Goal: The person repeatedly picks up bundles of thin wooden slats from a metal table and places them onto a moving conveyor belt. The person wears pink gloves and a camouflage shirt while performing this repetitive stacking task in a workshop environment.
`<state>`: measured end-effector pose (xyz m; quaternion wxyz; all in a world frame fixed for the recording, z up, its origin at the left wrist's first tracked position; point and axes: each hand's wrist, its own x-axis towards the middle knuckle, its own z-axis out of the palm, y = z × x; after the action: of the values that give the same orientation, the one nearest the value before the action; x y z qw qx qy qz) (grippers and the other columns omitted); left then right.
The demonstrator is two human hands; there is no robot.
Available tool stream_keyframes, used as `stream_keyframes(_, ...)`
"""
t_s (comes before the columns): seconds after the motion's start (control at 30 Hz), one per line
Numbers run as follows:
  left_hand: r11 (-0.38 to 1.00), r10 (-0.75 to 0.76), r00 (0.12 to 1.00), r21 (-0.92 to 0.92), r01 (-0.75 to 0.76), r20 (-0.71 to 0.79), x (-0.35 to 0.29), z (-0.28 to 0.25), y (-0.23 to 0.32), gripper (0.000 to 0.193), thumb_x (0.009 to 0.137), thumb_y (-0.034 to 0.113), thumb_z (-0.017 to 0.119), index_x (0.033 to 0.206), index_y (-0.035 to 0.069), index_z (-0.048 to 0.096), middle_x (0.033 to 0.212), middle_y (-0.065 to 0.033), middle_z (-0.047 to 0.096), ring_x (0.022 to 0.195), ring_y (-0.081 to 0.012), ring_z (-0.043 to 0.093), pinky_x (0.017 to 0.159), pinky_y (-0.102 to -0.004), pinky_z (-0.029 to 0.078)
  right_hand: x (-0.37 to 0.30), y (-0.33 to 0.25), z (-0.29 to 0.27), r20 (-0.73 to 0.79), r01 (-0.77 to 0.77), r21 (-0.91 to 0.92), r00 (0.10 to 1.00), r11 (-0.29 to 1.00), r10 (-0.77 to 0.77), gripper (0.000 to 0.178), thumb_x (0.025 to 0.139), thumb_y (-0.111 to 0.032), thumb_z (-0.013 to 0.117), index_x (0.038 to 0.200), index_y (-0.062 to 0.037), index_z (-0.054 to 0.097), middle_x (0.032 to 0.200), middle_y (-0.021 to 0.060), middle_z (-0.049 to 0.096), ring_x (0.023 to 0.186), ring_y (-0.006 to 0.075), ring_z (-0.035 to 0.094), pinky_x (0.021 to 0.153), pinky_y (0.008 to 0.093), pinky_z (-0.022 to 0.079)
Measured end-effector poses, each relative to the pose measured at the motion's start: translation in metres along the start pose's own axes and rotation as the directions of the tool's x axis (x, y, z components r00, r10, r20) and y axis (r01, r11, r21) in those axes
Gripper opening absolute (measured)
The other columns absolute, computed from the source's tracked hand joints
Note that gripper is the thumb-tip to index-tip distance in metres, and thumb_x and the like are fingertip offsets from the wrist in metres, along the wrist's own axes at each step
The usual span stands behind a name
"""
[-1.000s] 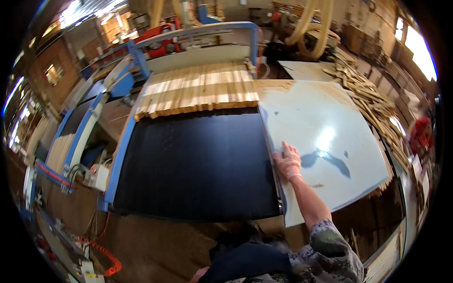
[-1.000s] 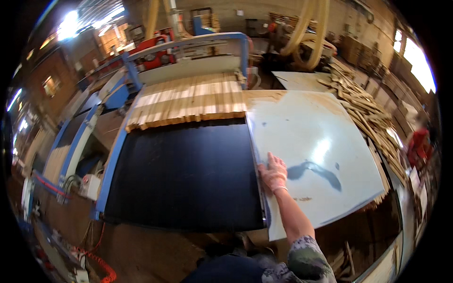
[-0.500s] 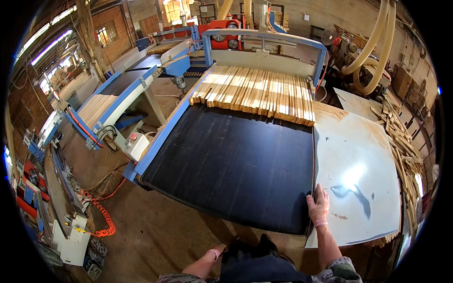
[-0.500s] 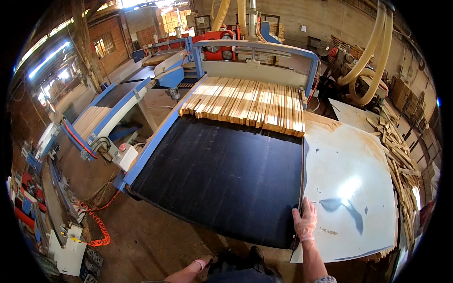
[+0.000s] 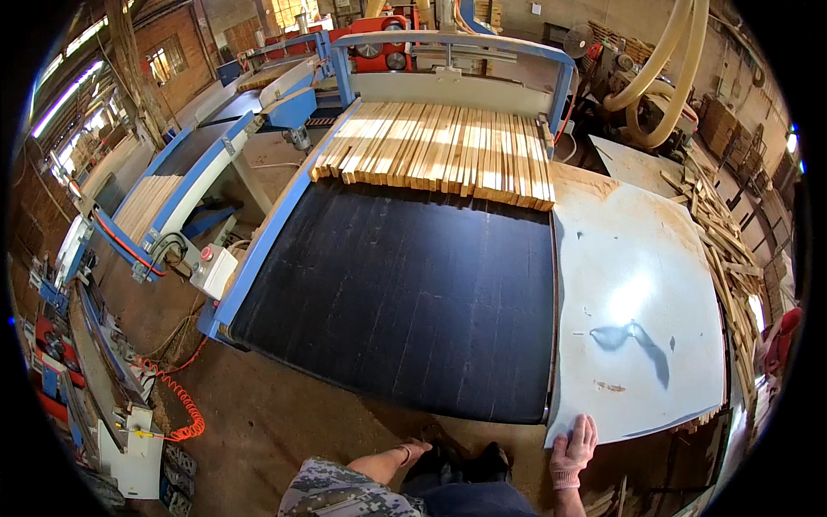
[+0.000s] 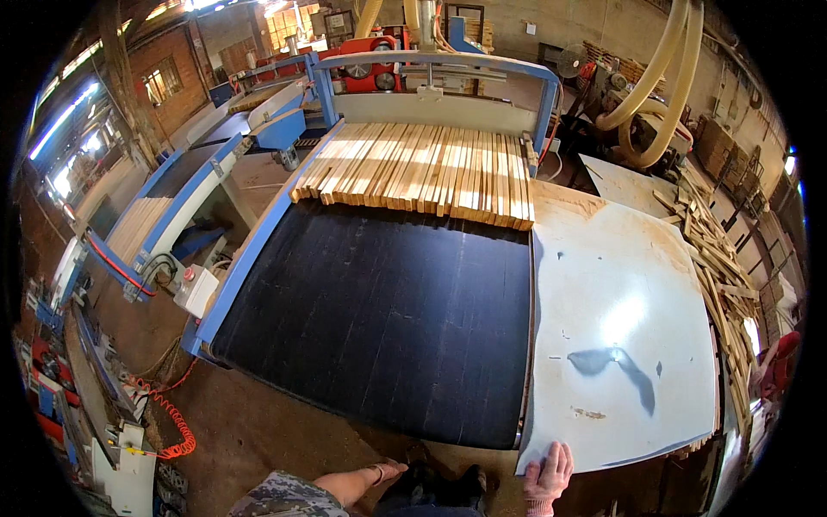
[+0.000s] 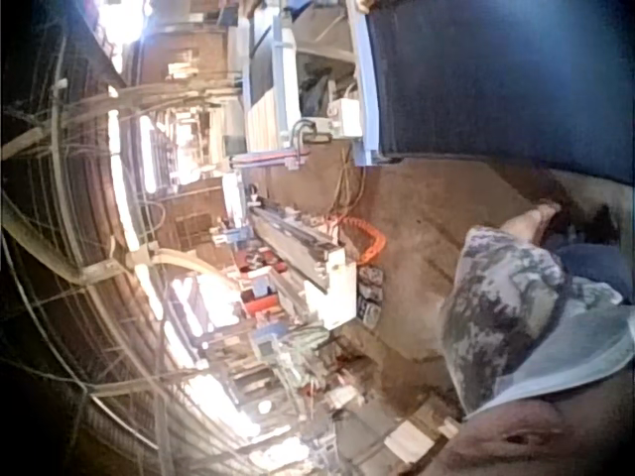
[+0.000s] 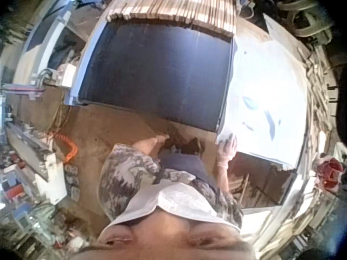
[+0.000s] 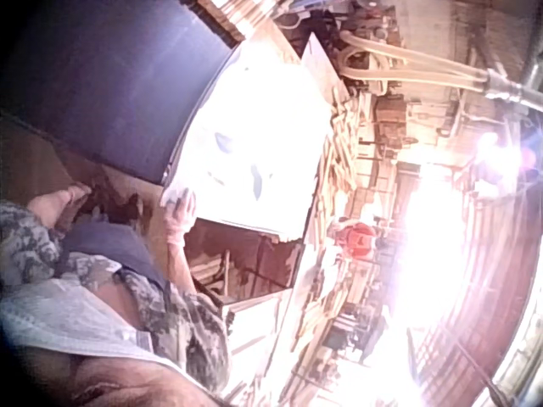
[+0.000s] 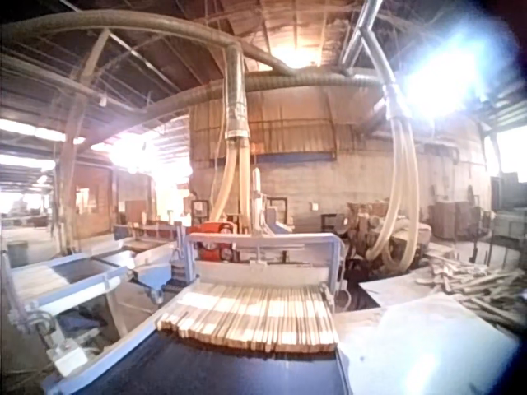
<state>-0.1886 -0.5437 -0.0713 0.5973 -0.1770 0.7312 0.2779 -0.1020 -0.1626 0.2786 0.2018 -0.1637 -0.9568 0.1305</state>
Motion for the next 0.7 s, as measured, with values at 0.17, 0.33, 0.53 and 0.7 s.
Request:
stream_keyframes(0.17, 0.968, 0.139, 0.988, 0.219, -0.121, -0.071, -0.027, -0.014, 0.023, 0.079, 0.097, 0.069, 0.060, 0.148, 0.009, 0.064, 0.161, -0.0146, 0.054, 0.152, -0.0275, 0.047, 0.120, -0.0439, 0.039, -0.058, 0.036, 0.000, -0.085, -0.118, -0.068, 0.990, 0.991, 0.112, 0.070, 0.102, -0.024, 0.060, 0.163, 0.0014, 0.038, 0.163, 0.0253, 0.045, 0.151, 0.0504, 0.039, 0.125, 0.0568, 0.033)
stream_keyframes(0.33, 0.912, 0.380, 0.917, 0.217, -0.349, -0.122, -0.093, -0.010, 0.053, 0.066, 0.099, 0.060, 0.059, 0.139, 0.010, 0.069, 0.157, -0.0195, 0.057, 0.147, -0.0337, 0.051, 0.116, -0.0454, 0.042, -0.139, 0.092, 0.030, 0.195, -0.515, 0.334, 0.857, 0.789, 0.477, 0.078, 0.097, -0.008, 0.067, 0.166, -0.0012, 0.034, 0.168, 0.0250, 0.038, 0.154, 0.0437, 0.039, 0.127, 0.0488, 0.032)
stream_keyframes(0.53, 0.926, 0.335, 0.916, 0.259, -0.275, -0.223, -0.104, 0.058, 0.034, 0.070, 0.101, 0.052, 0.059, 0.153, 0.006, 0.057, 0.166, -0.0200, 0.046, 0.152, -0.0352, 0.044, 0.122, -0.0453, 0.037, -0.210, 0.117, 0.112, 0.849, -0.772, 0.079, 0.384, 0.631, 0.364, 0.074, 0.095, -0.003, 0.069, 0.162, -0.0037, 0.037, 0.162, 0.0222, 0.044, 0.146, 0.0344, 0.047, 0.120, 0.0414, 0.038)
stream_keyframes(0.7, 0.976, 0.153, 0.870, -0.068, -0.209, -0.469, -0.154, 0.131, -0.045, 0.066, 0.097, 0.053, 0.059, 0.125, -0.004, 0.074, 0.133, -0.0288, 0.070, 0.131, -0.0442, 0.063, 0.109, -0.0484, 0.048, -0.200, 0.081, 0.136, 0.931, -0.564, 0.167, 0.360, 0.809, 0.059, 0.067, 0.095, -0.005, 0.069, 0.155, -0.0043, 0.041, 0.155, 0.0220, 0.047, 0.141, 0.0353, 0.050, 0.117, 0.0425, 0.040)
